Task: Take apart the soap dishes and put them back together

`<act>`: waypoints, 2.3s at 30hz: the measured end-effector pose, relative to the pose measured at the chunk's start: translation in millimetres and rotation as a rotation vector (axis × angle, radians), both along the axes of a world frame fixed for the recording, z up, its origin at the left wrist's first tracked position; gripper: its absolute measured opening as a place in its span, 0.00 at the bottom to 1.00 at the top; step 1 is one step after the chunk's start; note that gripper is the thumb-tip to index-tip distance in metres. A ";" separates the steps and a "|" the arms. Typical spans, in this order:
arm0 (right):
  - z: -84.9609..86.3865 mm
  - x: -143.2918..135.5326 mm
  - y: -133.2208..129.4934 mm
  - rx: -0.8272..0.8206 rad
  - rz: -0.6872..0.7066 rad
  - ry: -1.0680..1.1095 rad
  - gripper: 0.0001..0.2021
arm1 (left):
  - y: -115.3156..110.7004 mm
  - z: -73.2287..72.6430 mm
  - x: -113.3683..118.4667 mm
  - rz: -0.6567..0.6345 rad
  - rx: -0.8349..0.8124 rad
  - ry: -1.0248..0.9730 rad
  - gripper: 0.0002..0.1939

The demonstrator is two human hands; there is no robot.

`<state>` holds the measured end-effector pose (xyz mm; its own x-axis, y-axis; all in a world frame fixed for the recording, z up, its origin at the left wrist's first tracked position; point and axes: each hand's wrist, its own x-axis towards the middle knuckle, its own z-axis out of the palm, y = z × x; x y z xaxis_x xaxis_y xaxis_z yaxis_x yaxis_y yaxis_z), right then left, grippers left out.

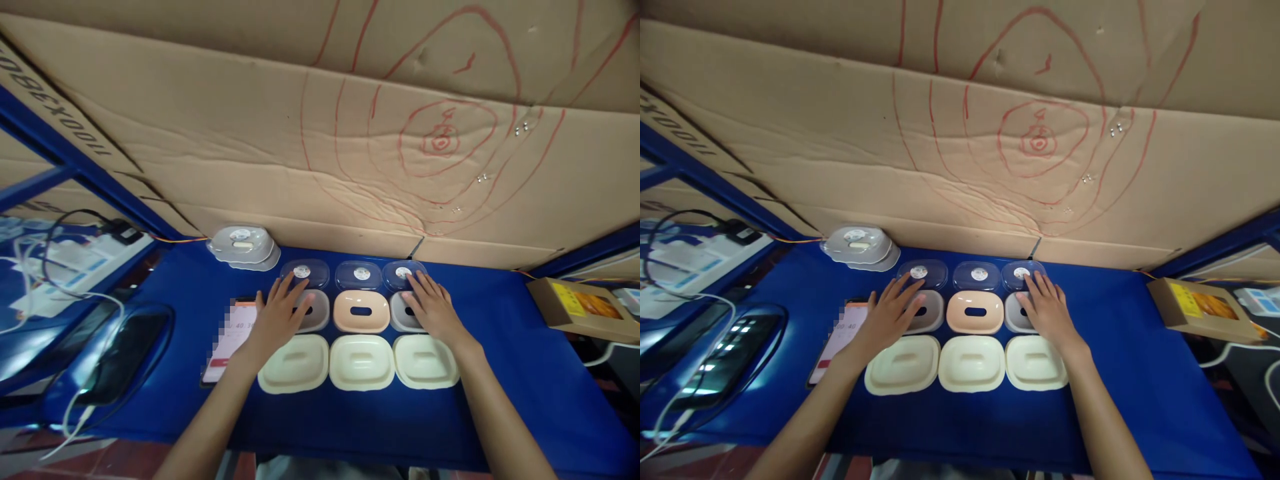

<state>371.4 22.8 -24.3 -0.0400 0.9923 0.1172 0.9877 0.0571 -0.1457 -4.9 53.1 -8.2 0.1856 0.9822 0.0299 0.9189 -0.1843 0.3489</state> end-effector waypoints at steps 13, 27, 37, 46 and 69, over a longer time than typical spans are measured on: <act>3.8 -7.5 -20.0 0.123 0.033 0.063 0.27 | -33.8 10.8 -11.7 -0.087 0.137 -0.117 0.27; 34.8 -90.3 -28.4 0.166 0.525 0.284 0.08 | -144.0 -23.7 -43.1 -0.163 -0.048 -0.249 0.50; 28.6 -177.5 20.7 -0.124 0.697 0.193 0.38 | -146.6 -33.6 -45.2 -0.027 -0.104 -0.404 0.48; 37.5 -176.3 22.9 -0.101 0.681 0.275 0.32 | -142.8 -30.0 -49.2 0.076 -0.066 -0.600 0.44; 50.1 -148.2 -43.4 -0.262 0.613 0.600 0.44 | -121.2 -2.9 -0.9 0.384 -0.398 -1.759 0.58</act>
